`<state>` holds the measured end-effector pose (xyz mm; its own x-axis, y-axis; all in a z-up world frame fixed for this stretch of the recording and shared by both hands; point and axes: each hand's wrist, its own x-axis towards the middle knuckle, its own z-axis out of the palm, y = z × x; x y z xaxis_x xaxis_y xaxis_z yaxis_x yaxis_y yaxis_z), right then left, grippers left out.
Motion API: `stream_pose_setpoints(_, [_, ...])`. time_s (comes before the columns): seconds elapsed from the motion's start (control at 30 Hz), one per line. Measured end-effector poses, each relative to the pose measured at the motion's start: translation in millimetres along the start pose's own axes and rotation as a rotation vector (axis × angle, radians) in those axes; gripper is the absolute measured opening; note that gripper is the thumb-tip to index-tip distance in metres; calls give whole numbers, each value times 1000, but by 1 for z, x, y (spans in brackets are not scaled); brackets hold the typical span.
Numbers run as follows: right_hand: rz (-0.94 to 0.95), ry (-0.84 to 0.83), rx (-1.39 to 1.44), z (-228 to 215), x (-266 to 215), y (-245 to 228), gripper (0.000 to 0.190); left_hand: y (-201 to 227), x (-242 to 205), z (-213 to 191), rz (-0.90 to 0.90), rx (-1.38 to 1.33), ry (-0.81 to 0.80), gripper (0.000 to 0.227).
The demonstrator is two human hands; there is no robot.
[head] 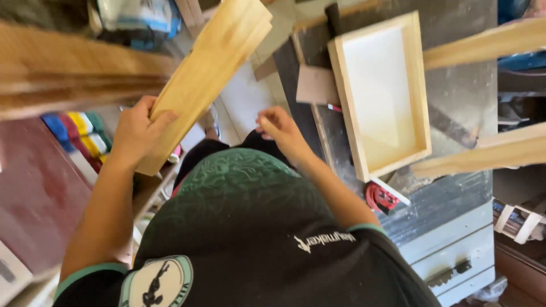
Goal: Assembling wooden frames and structures by aligning wooden slats and fastening them using a hammer and nails, and a power drill.
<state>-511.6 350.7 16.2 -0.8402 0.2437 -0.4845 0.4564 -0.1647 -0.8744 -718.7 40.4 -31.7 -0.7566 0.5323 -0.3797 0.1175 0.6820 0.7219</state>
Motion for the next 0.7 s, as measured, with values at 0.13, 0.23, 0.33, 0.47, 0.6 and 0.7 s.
stream_pose_setpoints(0.13, [47,28,26,-3,23,-28,33,40,87,-36,77,53,-87,56])
stream_pose_setpoints(0.23, [8,130,36,-24,38,-41,33,50,158,-24,110,71,-140,58])
stream_pose_setpoints(0.33, [101,302,-12,-42,58,-68,18,89,227,-11,160,347,-298,66])
stream_pose_setpoints(0.47, [43,406,-137,-94,73,-73,22,179,282,-3,133,369,-421,61])
stream_pose_setpoints(0.6, [-114,540,25,-121,72,-51,21,225,341,25,273,472,-530,63])
stream_pose_setpoints(0.7, [-38,665,76,-124,74,-76,23,279,389,45,300,513,-636,70])
